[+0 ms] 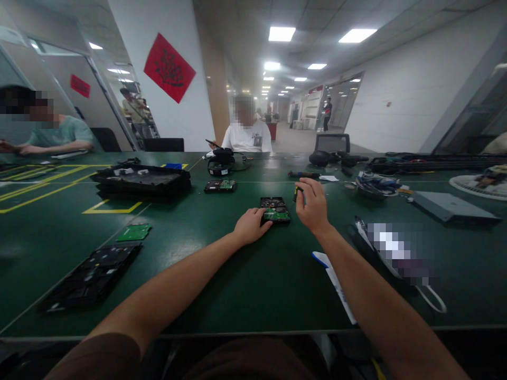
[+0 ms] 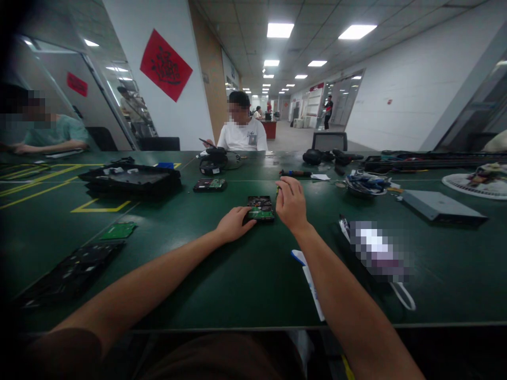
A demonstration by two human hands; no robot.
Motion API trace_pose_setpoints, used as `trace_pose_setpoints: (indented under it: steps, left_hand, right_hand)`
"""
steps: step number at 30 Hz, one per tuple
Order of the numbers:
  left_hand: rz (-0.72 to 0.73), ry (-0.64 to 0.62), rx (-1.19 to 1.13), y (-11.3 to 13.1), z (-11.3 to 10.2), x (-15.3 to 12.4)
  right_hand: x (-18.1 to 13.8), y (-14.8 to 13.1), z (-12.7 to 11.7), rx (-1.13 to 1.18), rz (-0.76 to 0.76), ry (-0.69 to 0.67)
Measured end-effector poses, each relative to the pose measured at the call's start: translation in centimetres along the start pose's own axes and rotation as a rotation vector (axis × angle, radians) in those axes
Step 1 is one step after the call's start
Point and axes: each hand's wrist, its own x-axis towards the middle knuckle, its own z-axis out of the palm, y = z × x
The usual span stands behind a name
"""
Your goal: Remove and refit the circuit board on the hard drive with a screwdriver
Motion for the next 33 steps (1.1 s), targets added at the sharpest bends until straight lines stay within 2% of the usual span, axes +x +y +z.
trace_pose_setpoints:
  steps: [4, 10, 21, 28, 33]
  left_hand:
    - [0.010, 0.005, -0.004, -0.15, 0.12, 0.05]
    - [0.001, 0.007, -0.003, -0.13, 0.17, 0.01]
    - [0.013, 0.018, 0.002, -0.20, 0.35, 0.05]
    - [0.027, 0.036, 0.008, -0.36, 0.52, -0.01]
    - [0.025, 0.035, 0.005, -0.38, 0.46, 0.00]
  right_hand:
    - [-0.04, 0.10, 0.12, 0.034, 0.009, 0.008]
    - [-0.15, 0.38, 0.03, -0.044, 0.045, 0.024]
    - [-0.18, -0.16, 0.11, 0.059, 0.043, -0.035]
    - [0.03, 0.25, -0.06, -0.017, 0.075, -0.033]
    - [-0.14, 0.34, 0.10, 0.027, 0.056, -0.037]
